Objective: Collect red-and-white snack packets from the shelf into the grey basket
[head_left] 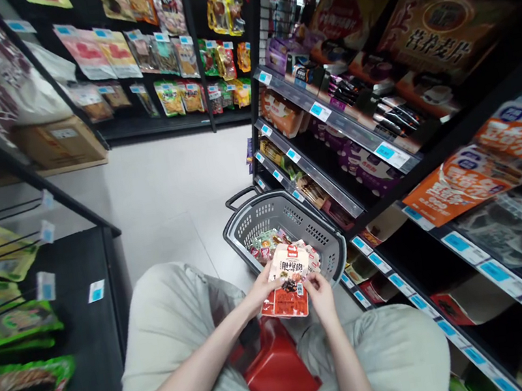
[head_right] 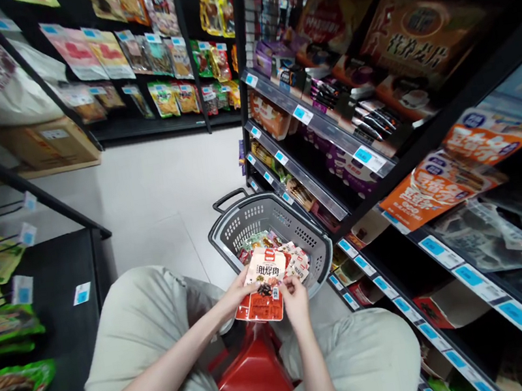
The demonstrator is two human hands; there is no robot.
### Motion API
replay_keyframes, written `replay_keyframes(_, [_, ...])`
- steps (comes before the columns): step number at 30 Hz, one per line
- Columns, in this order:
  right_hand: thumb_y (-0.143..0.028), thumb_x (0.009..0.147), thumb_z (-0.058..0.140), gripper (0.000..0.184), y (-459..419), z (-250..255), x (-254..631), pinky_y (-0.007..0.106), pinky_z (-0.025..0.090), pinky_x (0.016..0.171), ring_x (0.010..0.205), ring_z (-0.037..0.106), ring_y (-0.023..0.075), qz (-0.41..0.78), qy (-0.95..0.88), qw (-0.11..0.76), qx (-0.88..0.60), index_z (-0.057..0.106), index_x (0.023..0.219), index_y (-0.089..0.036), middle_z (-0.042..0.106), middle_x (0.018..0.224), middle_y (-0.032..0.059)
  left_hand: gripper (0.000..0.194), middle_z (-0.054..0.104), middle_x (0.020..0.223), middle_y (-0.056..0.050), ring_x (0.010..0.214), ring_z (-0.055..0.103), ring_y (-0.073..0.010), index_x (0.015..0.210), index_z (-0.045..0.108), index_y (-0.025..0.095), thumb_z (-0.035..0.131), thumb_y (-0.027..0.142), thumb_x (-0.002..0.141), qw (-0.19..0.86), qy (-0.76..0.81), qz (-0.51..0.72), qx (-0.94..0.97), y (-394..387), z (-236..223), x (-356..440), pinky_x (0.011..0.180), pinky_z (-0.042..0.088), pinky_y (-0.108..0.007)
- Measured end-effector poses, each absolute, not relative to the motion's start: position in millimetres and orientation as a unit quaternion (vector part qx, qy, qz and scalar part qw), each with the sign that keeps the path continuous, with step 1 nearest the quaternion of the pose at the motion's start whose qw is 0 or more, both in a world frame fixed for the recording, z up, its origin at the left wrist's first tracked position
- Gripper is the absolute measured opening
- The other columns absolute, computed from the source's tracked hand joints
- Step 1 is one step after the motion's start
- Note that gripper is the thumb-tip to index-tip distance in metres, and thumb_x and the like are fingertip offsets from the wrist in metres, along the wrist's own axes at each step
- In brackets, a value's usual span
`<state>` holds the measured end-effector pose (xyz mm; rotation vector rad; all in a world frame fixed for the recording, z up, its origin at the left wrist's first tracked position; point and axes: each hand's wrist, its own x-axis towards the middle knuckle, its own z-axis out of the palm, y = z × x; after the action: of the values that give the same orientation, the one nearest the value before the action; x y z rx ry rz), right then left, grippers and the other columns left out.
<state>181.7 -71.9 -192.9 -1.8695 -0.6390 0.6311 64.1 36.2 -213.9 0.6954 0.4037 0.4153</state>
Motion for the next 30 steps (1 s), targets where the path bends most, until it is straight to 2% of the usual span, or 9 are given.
replay_keyframes(3, [-0.032,0.061,0.057,0.018,-70,-199,183,0.023,0.038,0.057,0.057,0.047,0.012,0.287,-0.228,0.55,-0.75,0.049,0.063,-0.016,0.051,0.061,-0.0015,0.058,0.053,0.114,-0.01,0.102,0.05,-0.0258,0.113,0.04,0.017,0.066,0.022,0.061,0.896,0.202,0.198,0.343,37,-214,64,0.085,0.039,-0.037])
replay_keyframes(9, [-0.032,0.057,0.058,0.018,-70,-204,183,0.023,0.038,0.052,0.052,0.048,0.0124,0.288,-0.184,0.564,-0.752,0.049,0.061,-0.016,0.053,0.055,-0.0021,0.063,0.054,0.112,-0.011,0.099,0.052,-0.0247,0.116,0.037,0.017,0.066,0.022,0.061,0.881,0.212,0.206,0.369,36,-216,64,0.084,0.039,-0.036])
replay_keyframes(16, [-0.044,0.062,0.047,0.027,-83,-206,210,0.026,0.039,0.052,0.051,0.049,0.014,0.182,-0.09,0.576,-0.792,0.046,0.067,-0.017,0.055,0.059,0.0007,0.068,0.055,0.108,-0.01,0.091,0.056,-0.0216,0.12,0.032,0.018,0.066,0.023,0.061,0.864,0.249,0.248,0.361,39,-222,63,0.081,0.042,-0.036])
replay_keyframes(19, [-0.045,0.062,0.045,0.029,-89,-210,221,0.03,0.04,0.056,0.058,0.052,0.0172,0.14,-0.062,0.558,-0.815,0.046,0.07,-0.017,0.056,0.064,0.0043,0.067,0.055,0.109,-0.011,0.089,0.056,-0.0215,0.12,0.033,0.017,0.065,0.025,0.061,0.858,0.266,0.259,0.354,41,-221,63,0.08,0.042,-0.036])
replay_keyframes(23, [-0.038,0.055,0.053,0.028,-92,-214,227,0.035,0.038,0.068,0.078,0.053,0.0245,0.096,-0.047,0.522,-0.846,0.046,0.073,-0.017,0.058,0.075,0.0104,0.065,0.054,0.111,-0.01,0.09,0.056,-0.0212,0.119,0.034,0.017,0.065,0.024,0.062,0.853,0.271,0.265,0.358,41,-218,62,0.08,0.043,-0.035])
replay_keyframes(26, [-0.033,0.053,0.055,0.024,-86,-214,221,0.036,0.039,0.07,0.08,0.053,0.0249,0.124,-0.084,0.512,-0.845,0.049,0.07,-0.017,0.059,0.075,0.0099,0.067,0.053,0.112,-0.01,0.091,0.055,-0.0209,0.12,0.033,0.018,0.065,0.023,0.062,0.85,0.267,0.265,0.37,41,-218,61,0.081,0.042,-0.034])
replay_keyframes(30, [-0.035,0.056,0.055,0.022,-71,-209,194,0.03,0.043,0.06,0.063,0.055,0.0188,0.237,-0.18,0.516,-0.803,0.054,0.066,-0.017,0.06,0.067,0.0045,0.063,0.054,0.11,-0.009,0.09,0.055,-0.0197,0.116,0.037,0.017,0.066,0.021,0.06,0.845,0.252,0.258,0.395,40,-220,63,0.079,0.042,-0.032])
